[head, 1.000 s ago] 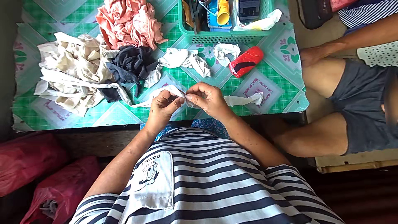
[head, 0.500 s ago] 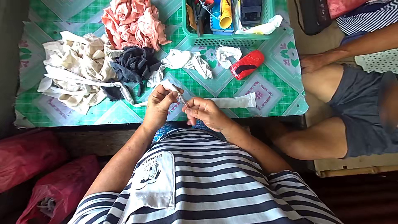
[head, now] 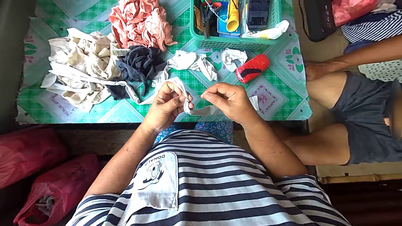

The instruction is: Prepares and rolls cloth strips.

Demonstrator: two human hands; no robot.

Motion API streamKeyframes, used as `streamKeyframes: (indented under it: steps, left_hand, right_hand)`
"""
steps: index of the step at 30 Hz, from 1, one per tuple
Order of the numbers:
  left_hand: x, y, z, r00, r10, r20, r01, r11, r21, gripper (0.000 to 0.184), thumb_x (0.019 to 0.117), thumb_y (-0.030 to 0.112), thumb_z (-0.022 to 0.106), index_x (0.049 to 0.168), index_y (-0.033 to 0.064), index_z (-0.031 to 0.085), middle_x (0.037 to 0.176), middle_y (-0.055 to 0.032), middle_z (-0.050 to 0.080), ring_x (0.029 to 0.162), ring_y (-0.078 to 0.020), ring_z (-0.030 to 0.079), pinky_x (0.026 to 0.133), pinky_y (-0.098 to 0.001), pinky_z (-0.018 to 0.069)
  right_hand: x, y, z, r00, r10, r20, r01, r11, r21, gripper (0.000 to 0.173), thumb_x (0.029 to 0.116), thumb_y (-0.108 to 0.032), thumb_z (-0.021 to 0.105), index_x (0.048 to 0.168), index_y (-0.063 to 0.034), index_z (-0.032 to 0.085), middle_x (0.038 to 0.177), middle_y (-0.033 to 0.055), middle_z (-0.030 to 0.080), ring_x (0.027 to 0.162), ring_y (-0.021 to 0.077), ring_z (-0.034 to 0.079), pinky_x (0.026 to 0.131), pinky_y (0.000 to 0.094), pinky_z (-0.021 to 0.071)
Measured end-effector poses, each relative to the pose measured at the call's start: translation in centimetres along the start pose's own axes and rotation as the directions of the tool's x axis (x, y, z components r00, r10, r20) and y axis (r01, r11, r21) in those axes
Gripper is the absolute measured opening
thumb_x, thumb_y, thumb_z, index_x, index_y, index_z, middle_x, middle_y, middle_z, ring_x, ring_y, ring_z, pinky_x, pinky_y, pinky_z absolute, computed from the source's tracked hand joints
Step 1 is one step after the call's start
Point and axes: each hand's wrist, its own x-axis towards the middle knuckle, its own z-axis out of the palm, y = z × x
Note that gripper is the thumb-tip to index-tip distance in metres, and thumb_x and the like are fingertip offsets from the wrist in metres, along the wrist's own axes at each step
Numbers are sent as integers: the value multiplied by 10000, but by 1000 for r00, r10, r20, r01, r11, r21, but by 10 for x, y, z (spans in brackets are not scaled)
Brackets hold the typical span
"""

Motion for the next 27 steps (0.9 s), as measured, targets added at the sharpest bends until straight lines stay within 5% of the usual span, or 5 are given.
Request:
streamKeyframes:
  steps: [5,9,14,20,27]
  left_hand:
    - [1,5,3,999,32,36,-33,999,16,189,1002,55,619,1136,185,644,1049,-57,715,898,-152,728,812,-291,617]
    - [1,7,5,998,58,39,-60,997,48,238,979,20,636,1160,176,637,1066,-52,718,941,-160,729,859,-310,614]
    - [1,9,9,993,117,16,-118,969,218,283,963,4,639,1183,181,635,1116,15,696,953,-98,703,863,-281,604]
    - [-1,13,10,989,147,22,-147,950,276,277,970,25,644,1207,169,643,1163,20,685,972,-88,694,870,-268,597]
    - [-2,13,10,987,162,4,-151,914,378,299,962,4,625,1220,152,650,1193,26,673,967,-76,681,873,-261,586]
  right_hand:
    - [2,-2,1,1000,-18,-16,17,999,-35,147,995,-46,599,1008,43,715,914,37,698,772,-30,610,709,118,519]
    - [7,-6,5,1000,-23,-6,23,1000,6,165,979,-48,608,1076,65,681,765,-18,578,618,-45,460,552,101,388]
    - [13,-13,14,999,-42,20,42,999,15,174,943,-55,665,1062,70,679,709,-37,514,587,-46,407,523,97,334]
    - [17,-17,19,998,4,65,-10,996,86,98,954,-24,625,1002,49,669,784,6,652,610,-51,496,555,101,415]
    - [19,-14,24,998,38,52,-44,990,131,92,957,-28,618,969,37,682,785,3,643,614,-36,508,556,114,427]
